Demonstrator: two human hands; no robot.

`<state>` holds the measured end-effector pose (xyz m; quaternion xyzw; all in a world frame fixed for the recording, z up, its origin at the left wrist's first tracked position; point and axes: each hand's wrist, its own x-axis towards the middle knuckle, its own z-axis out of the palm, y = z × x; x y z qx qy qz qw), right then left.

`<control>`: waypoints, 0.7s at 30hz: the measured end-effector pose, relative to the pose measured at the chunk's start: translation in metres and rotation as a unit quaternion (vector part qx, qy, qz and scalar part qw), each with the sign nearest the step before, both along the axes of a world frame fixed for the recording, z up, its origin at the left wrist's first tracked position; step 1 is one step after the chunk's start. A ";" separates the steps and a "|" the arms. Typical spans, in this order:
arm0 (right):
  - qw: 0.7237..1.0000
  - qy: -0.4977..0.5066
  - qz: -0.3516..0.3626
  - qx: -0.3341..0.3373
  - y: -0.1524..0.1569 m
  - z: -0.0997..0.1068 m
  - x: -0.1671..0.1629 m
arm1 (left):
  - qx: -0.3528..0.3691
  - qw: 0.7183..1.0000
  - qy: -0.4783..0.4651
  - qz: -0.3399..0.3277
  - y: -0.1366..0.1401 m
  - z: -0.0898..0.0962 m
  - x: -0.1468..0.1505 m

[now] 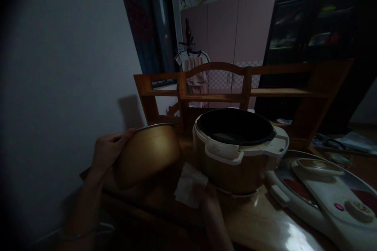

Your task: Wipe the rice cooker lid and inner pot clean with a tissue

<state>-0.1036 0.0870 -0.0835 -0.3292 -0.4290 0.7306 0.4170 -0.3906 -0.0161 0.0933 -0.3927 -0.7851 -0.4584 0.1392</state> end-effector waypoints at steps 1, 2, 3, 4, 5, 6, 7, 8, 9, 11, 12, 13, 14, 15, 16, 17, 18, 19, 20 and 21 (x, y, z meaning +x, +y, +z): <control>1.000 -0.003 0.006 -0.001 0.000 0.001 0.001 | 0.004 1.000 0.001 -0.001 0.000 -0.001 -0.001; 1.000 -0.009 0.008 -0.001 -0.001 0.002 0.002 | 0.008 1.000 0.002 -0.002 0.000 -0.001 -0.001; 1.000 -0.022 0.007 0.002 -0.001 0.003 0.003 | 0.012 1.000 0.002 -0.003 0.000 -0.002 -0.002; 0.999 -0.036 0.001 0.008 -0.002 0.004 0.003 | 0.015 1.000 0.002 -0.005 0.000 -0.003 -0.003; 0.999 -0.047 -0.004 0.012 -0.002 0.005 0.004 | 0.018 1.000 0.003 -0.006 -0.001 -0.003 -0.003; 0.998 -0.055 -0.007 0.017 -0.003 0.006 0.004 | 0.019 1.000 0.003 -0.006 -0.001 -0.004 -0.004; 0.998 -0.058 -0.010 0.022 -0.003 0.006 0.005 | 0.018 1.000 0.003 -0.007 -0.001 -0.004 -0.004; 0.998 -0.059 -0.010 0.026 -0.003 0.006 0.005 | 0.018 1.000 0.004 -0.007 -0.001 -0.003 -0.004; 0.998 -0.056 -0.010 0.030 -0.004 0.006 0.005 | 0.017 1.000 0.005 -0.008 -0.002 -0.003 -0.004; 0.998 -0.047 -0.008 0.036 -0.004 0.005 0.005 | 0.012 1.000 0.010 -0.006 -0.002 -0.003 -0.004; 0.998 -0.045 -0.004 0.039 -0.004 0.005 0.005 | 0.010 1.000 0.012 -0.004 -0.002 -0.002 -0.004; 0.998 -0.045 -0.002 0.040 -0.004 0.004 0.005 | 0.009 1.000 0.012 -0.003 -0.002 -0.002 -0.004; 0.998 -0.048 0.000 0.039 -0.004 0.004 0.005 | 0.009 1.000 0.012 -0.002 -0.002 -0.003 -0.004; 0.998 -0.051 0.000 0.039 -0.003 0.004 0.005 | 0.011 1.000 0.010 -0.002 -0.001 -0.003 -0.004; 0.998 -0.055 0.001 0.040 -0.003 0.005 0.005 | 0.015 1.000 0.009 -0.002 -0.001 -0.003 -0.005; 0.997 -0.057 0.002 0.042 -0.004 0.006 0.005 | 0.018 1.000 0.006 -0.003 -0.001 -0.004 -0.005; 0.997 -0.059 0.000 0.044 -0.004 0.009 0.006 | 0.022 1.000 0.004 -0.004 -0.001 -0.004 -0.006; 0.997 -0.061 -0.001 0.046 -0.005 0.011 0.006 | 0.024 1.000 0.002 -0.004 -0.001 -0.004 -0.006; 0.997 -0.064 -0.001 0.047 -0.006 0.015 0.007 | 0.025 1.000 0.000 -0.003 -0.001 -0.005 -0.007; 0.997 -0.068 -0.005 0.048 -0.007 0.018 0.008 | 0.024 1.000 -0.002 -0.004 -0.001 -0.005 -0.008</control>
